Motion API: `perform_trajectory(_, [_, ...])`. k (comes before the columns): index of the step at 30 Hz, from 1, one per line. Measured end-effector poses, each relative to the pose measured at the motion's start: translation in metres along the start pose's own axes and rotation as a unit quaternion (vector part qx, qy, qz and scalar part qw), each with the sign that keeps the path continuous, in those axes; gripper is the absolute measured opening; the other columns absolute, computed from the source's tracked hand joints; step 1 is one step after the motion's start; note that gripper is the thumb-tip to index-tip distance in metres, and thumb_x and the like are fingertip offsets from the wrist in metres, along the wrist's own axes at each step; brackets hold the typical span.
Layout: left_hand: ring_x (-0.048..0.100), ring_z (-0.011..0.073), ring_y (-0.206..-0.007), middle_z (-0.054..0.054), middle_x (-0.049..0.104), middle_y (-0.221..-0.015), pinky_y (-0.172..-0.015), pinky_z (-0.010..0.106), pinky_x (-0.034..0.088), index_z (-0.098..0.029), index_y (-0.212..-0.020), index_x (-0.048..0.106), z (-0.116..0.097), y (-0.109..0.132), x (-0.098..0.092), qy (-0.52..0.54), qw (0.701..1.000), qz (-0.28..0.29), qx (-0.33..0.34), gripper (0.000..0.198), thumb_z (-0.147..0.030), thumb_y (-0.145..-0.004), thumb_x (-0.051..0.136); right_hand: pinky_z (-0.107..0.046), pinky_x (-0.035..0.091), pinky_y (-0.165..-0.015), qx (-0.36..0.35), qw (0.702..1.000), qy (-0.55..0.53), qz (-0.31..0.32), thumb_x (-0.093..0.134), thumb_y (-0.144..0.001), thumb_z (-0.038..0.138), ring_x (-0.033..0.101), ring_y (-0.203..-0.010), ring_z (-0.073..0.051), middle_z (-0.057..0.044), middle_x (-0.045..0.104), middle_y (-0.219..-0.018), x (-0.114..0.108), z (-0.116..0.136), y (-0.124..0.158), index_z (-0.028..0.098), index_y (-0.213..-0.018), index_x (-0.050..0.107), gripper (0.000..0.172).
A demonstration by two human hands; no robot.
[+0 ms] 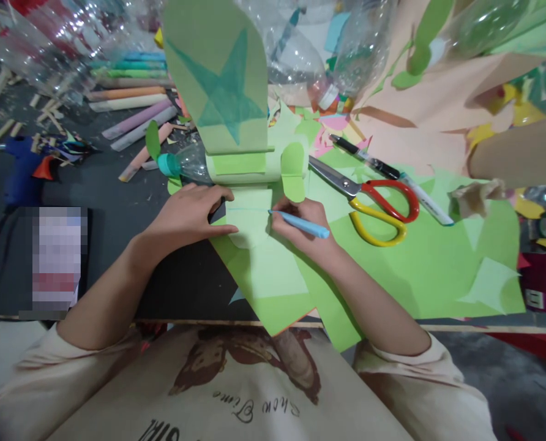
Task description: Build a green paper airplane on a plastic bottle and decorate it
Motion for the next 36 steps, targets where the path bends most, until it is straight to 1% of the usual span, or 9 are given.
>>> perform_trajectory(5, [0.063, 0.0274, -0.105, 0.008, 0.069, -0.107, -0.091, 0.032, 0.039, -0.02, -0.121, 0.056, 0.0, 0.0, 0.0, 0.004, 1.0, 0.003, -0.006, 0.051, -0.051, -0.083, 0.069, -0.031, 0.039, -0.054, -0.012, 1.0, 0.019, 0.004, 0.059, -0.071, 0.032, 0.052, -0.053, -0.016, 0.001, 0.057, -0.056, 0.002, 0.003, 0.001, 0.021, -0.071, 0.058, 0.011])
perform_trajectory(12, [0.064, 0.0278, -0.104, 0.008, 0.069, -0.108, -0.091, 0.033, 0.039, -0.019, -0.121, 0.057, 0.001, -0.002, 0.001, 0.003, 1.0, 0.005, -0.008, 0.054, -0.053, -0.082, 0.069, -0.03, 0.04, -0.054, -0.051, 0.997, 0.053, -0.019, 0.058, -0.068, 0.029, 0.048, -0.047, -0.013, 0.001, 0.056, -0.054, 0.005, 0.007, 0.002, 0.022, -0.068, 0.057, 0.007])
perform_trajectory(15, [0.064, 0.028, -0.104, 0.009, 0.069, -0.11, -0.091, 0.033, 0.039, -0.019, -0.122, 0.058, 0.0, -0.002, 0.001, -0.001, 1.0, 0.009, -0.006, 0.055, -0.055, -0.081, 0.069, -0.029, 0.04, -0.054, -0.066, 0.995, 0.069, -0.022, 0.057, -0.069, 0.028, 0.047, -0.047, -0.013, 0.001, 0.055, -0.054, 0.006, 0.011, 0.003, 0.022, -0.066, 0.055, 0.007])
perform_trajectory(17, [0.063, 0.0282, -0.107, 0.009, 0.069, -0.116, -0.091, 0.032, 0.038, -0.02, -0.124, 0.057, -0.001, -0.001, 0.0, -0.011, 1.0, 0.008, 0.002, 0.056, -0.055, -0.083, 0.067, -0.029, 0.04, -0.054, -0.072, 0.994, 0.077, -0.024, 0.057, -0.069, 0.027, 0.048, -0.048, -0.013, 0.001, 0.055, -0.054, 0.006, 0.012, 0.004, 0.022, -0.066, 0.055, 0.007])
perform_trajectory(20, [0.061, 0.0285, -0.111, 0.007, 0.067, -0.12, -0.09, 0.033, 0.038, -0.025, -0.134, 0.054, -0.007, 0.001, -0.001, -0.038, 0.999, 0.007, 0.028, 0.056, -0.055, -0.088, 0.062, -0.028, 0.039, -0.053, -0.083, 0.993, 0.076, -0.031, 0.057, -0.071, 0.027, 0.049, -0.048, -0.013, 0.001, 0.056, -0.054, 0.005, 0.013, 0.005, 0.022, -0.066, 0.055, 0.007])
perform_trajectory(23, [0.061, 0.0277, -0.108, 0.007, 0.067, -0.112, -0.088, 0.033, 0.037, -0.028, -0.14, 0.051, -0.011, 0.003, 0.0, -0.07, 0.997, 0.012, 0.042, 0.056, -0.054, -0.091, 0.057, -0.027, 0.039, -0.052, -0.093, 0.993, 0.071, -0.034, 0.057, -0.073, 0.028, 0.048, -0.046, -0.012, 0.002, 0.055, -0.052, 0.004, 0.013, 0.006, 0.021, -0.067, 0.056, 0.008])
perform_trajectory(27, [0.059, 0.0271, -0.107, 0.008, 0.065, -0.11, -0.086, 0.033, 0.036, -0.028, -0.144, 0.048, -0.014, 0.003, 0.0, -0.101, 0.994, 0.012, 0.042, 0.058, -0.053, -0.092, 0.057, -0.026, 0.039, -0.05, -0.108, 0.99, 0.081, -0.033, 0.056, -0.074, 0.028, 0.046, -0.042, -0.011, 0.003, 0.053, -0.05, 0.005, 0.015, 0.006, 0.021, -0.068, 0.057, 0.009])
perform_trajectory(32, [0.058, 0.0273, -0.105, 0.009, 0.062, -0.109, -0.081, 0.033, 0.035, -0.029, -0.149, 0.042, -0.016, 0.003, 0.004, -0.119, 0.992, 0.014, 0.043, 0.066, -0.058, -0.091, 0.054, -0.025, 0.039, -0.048, -0.131, 0.987, 0.085, -0.043, 0.057, -0.075, 0.028, 0.047, -0.042, -0.011, 0.003, 0.055, -0.05, 0.002, 0.02, 0.007, 0.021, -0.067, 0.058, 0.011])
perform_trajectory(36, [0.055, 0.0288, -0.106, 0.011, 0.059, -0.114, -0.079, 0.034, 0.033, -0.029, -0.152, 0.035, -0.018, 0.003, 0.005, -0.126, 0.991, -0.001, 0.043, 0.072, -0.062, -0.091, 0.053, -0.027, 0.039, -0.048, -0.125, 0.988, 0.077, -0.042, 0.058, -0.075, 0.027, 0.049, -0.044, -0.012, 0.002, 0.058, -0.053, -0.001, 0.019, 0.003, 0.021, -0.068, 0.06, 0.009])
Point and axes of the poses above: each hand's wrist, its own y-axis away from the middle knuckle, its own x-axis out of the palm, z = x × y, the point moved 10 cm from there along -y, towards the middle knuckle
